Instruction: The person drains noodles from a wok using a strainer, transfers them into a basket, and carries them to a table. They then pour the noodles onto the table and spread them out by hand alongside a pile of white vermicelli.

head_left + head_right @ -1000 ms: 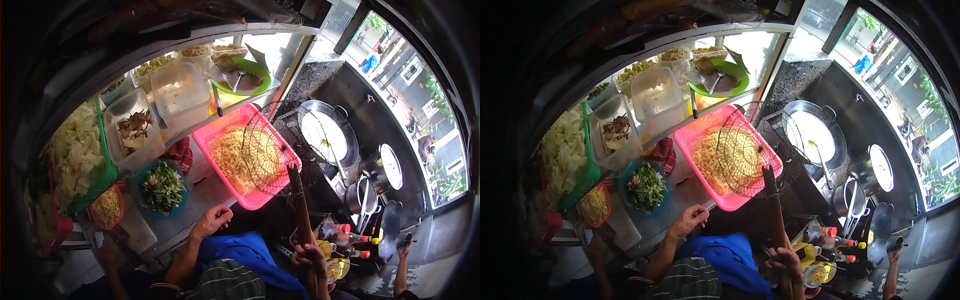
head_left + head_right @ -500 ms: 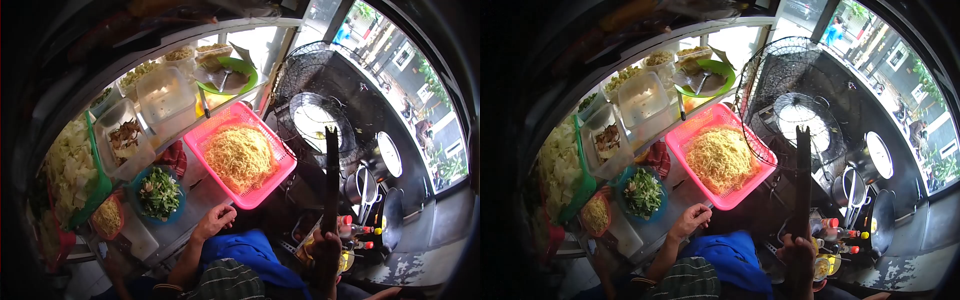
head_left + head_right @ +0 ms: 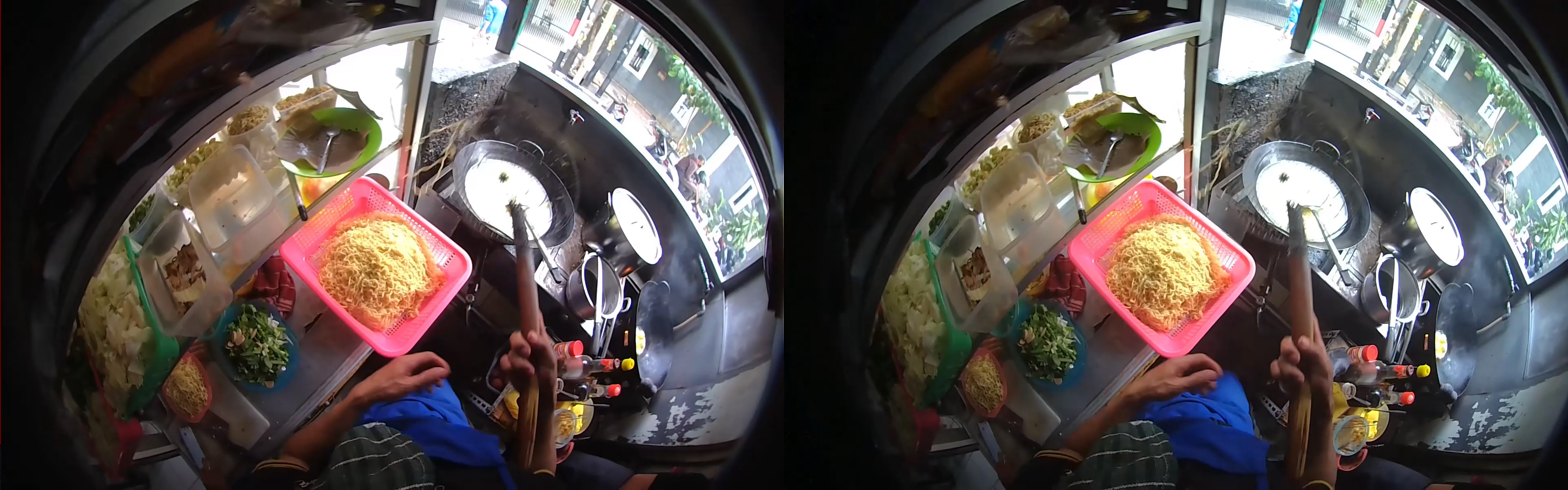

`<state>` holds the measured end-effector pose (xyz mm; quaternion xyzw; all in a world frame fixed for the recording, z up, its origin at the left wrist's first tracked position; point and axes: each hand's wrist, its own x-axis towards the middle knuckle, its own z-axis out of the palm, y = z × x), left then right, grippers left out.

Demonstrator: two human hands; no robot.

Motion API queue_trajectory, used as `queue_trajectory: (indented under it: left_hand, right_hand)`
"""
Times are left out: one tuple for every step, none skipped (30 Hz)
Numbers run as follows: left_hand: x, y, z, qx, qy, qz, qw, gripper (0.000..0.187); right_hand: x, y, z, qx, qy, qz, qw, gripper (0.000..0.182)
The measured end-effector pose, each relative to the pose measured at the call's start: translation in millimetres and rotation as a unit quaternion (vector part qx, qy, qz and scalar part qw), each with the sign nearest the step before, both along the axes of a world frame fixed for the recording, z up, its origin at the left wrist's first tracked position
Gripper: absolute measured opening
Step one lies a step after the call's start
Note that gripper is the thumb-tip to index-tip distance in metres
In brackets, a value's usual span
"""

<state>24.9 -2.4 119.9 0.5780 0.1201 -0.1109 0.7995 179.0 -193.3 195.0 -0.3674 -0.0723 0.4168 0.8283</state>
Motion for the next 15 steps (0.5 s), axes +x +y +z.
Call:
queue_trajectory:
  left_hand:
    - [15,-8,14,0.0,-0.031,-0.04,0.999,0.033]
    - [31,-15,27,0.001,-0.062,-0.079,0.995,0.035]
    - [46,-22,38,-0.027,-0.083,-0.105,0.991,0.04]
    - [63,-29,46,-0.053,-0.104,-0.131,0.984,0.045]
    - [83,-41,27,-0.076,-0.07,-0.152,0.983,0.048]
    - [100,-49,28,-0.167,-0.082,-0.129,0.974,0.046]
    - [113,-57,43,-0.248,-0.053,-0.081,0.964,0.043]
    - [123,-63,57,-0.327,-0.022,-0.032,0.944,0.041]
    - [135,-61,57,-0.321,-0.019,-0.04,0.946,0.041]
    - [146,-59,56,-0.31,-0.009,-0.015,0.951,0.038]
    - [156,-55,54,-0.298,0.002,0.01,0.955,0.035]
    - [166,-49,51,-0.292,0.007,0.004,0.956,0.035]
    - [174,-40,46,-0.261,0.041,0.024,0.964,0.033]
    - [182,-29,41,-0.229,0.073,0.043,0.97,0.03]
    - [187,-14,34,-0.183,0.086,0.046,0.978,0.028]
  right_hand:
    - [11,11,6,-0.002,-0.031,-0.026,0.999,0.045]
    - [21,21,10,-0.003,-0.064,-0.053,0.997,0.043]
    - [32,32,14,0.009,-0.075,-0.066,0.995,0.042]
    - [44,41,16,0.022,-0.088,-0.081,0.993,0.041]
    - [60,47,12,0.01,-0.091,-0.086,0.992,0.04]
    - [77,54,3,0.031,-0.112,-0.079,0.99,0.039]
    - [88,63,0,0.025,-0.1,-0.091,0.99,0.039]
    - [98,69,-5,0.018,-0.087,-0.104,0.991,0.039]
    - [118,70,-25,0.033,-0.128,-0.08,0.988,0.04]
    - [130,72,-32,0.013,-0.174,-0.07,0.982,0.037]
    - [141,68,-36,-0.049,-0.179,-0.06,0.981,0.036]
    - [153,62,-37,-0.111,-0.181,-0.049,0.976,0.037]
    - [173,56,-53,-0.255,-0.353,-0.089,0.896,0.042]
    - [185,43,-67,-0.404,-0.469,-0.163,0.768,0.038]
    - [189,36,-57,-0.504,-0.545,-0.182,0.645,0.038]
